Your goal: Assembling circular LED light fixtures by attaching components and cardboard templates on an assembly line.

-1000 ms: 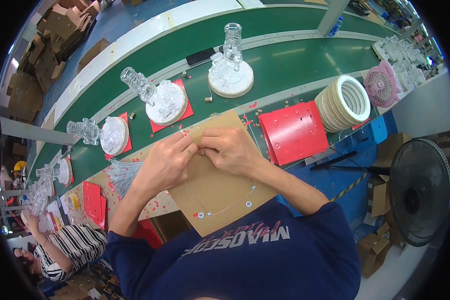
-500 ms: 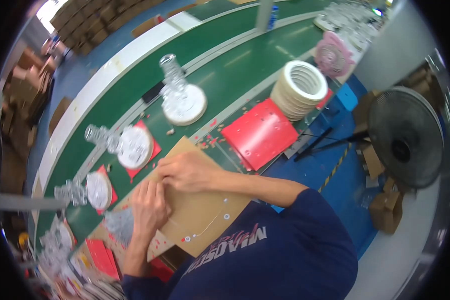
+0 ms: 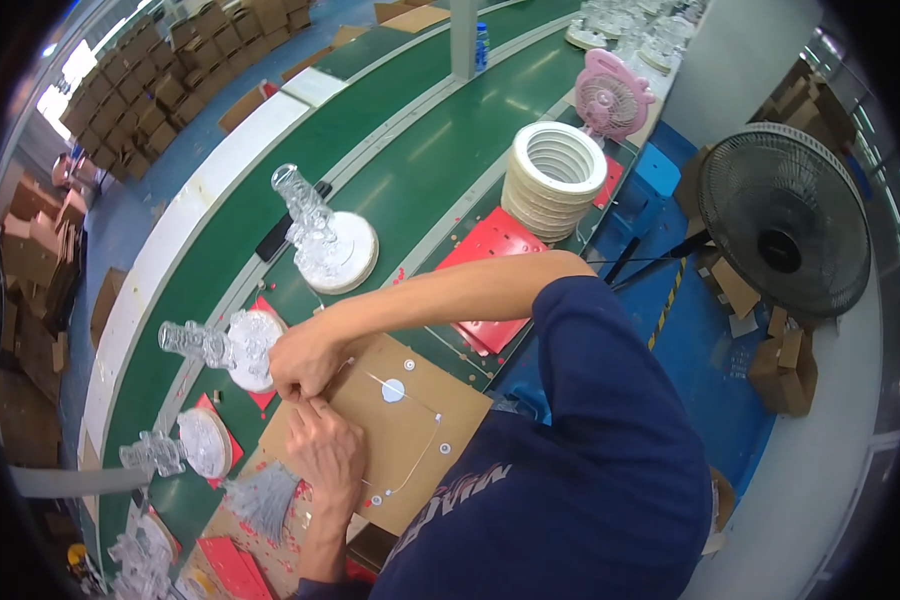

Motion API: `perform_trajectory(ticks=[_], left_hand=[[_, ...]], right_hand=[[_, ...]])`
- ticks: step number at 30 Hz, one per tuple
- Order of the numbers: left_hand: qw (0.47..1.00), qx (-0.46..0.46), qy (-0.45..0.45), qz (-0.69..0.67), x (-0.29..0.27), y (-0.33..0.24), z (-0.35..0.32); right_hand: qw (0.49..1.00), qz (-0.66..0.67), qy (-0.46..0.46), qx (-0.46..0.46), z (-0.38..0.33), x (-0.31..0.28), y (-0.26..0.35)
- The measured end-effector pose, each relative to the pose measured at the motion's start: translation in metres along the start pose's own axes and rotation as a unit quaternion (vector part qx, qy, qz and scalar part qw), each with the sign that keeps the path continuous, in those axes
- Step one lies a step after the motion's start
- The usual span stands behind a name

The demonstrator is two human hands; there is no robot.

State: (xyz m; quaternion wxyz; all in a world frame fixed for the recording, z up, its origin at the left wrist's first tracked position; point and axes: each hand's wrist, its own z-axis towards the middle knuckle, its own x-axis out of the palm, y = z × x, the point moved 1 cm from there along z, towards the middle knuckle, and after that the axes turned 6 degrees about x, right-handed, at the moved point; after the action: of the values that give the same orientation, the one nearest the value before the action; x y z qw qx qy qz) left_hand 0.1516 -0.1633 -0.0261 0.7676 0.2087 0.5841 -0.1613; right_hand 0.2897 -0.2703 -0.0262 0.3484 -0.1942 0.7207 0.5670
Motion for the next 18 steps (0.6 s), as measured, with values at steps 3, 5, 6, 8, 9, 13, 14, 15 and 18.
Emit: perform_trajectory(ticks=[3, 5, 6, 8, 9, 13, 14, 15, 18], left_hand=[[0.996, -0.017, 0.014, -0.092, -0.006, 0.01, -0.001], [0.984, -0.036, -0.005, -0.174, -0.015, 0.028, -0.003], [0.965, -0.022, -0.041, -0.26, -0.014, 0.039, -0.004], [0.95, -0.101, -0.072, -0.286, -0.004, 0.048, -0.017], [0.935, -0.123, -0.103, -0.315, 0.005, 0.046, -0.021], [0.901, -0.168, -0.155, -0.369, 0.011, 0.039, -0.02], [0.897, -0.177, -0.158, -0.373, 0.012, 0.038, -0.019], [0.896, -0.177, -0.158, -0.376, 0.013, 0.039, -0.018], [0.898, -0.166, -0.164, -0.373, 0.014, 0.04, -0.015]], right_hand=[[0.997, 0.032, -0.069, 0.03, -0.008, 0.004, -0.007], [0.977, 0.055, -0.193, 0.069, -0.041, 0.018, -0.007], [0.958, 0.061, -0.265, 0.094, -0.057, 0.026, -0.005], [0.934, 0.065, -0.342, 0.085, -0.069, 0.045, 0.01], [0.927, 0.056, -0.355, 0.106, -0.068, 0.049, 0.022], [0.891, 0.015, -0.408, 0.198, -0.058, 0.058, 0.055], [0.892, 0.013, -0.404, 0.199, -0.055, 0.059, 0.055], [0.877, 0.014, -0.432, 0.209, -0.052, 0.06, 0.055], [0.847, 0.004, -0.478, 0.233, -0.045, 0.069, 0.048]])
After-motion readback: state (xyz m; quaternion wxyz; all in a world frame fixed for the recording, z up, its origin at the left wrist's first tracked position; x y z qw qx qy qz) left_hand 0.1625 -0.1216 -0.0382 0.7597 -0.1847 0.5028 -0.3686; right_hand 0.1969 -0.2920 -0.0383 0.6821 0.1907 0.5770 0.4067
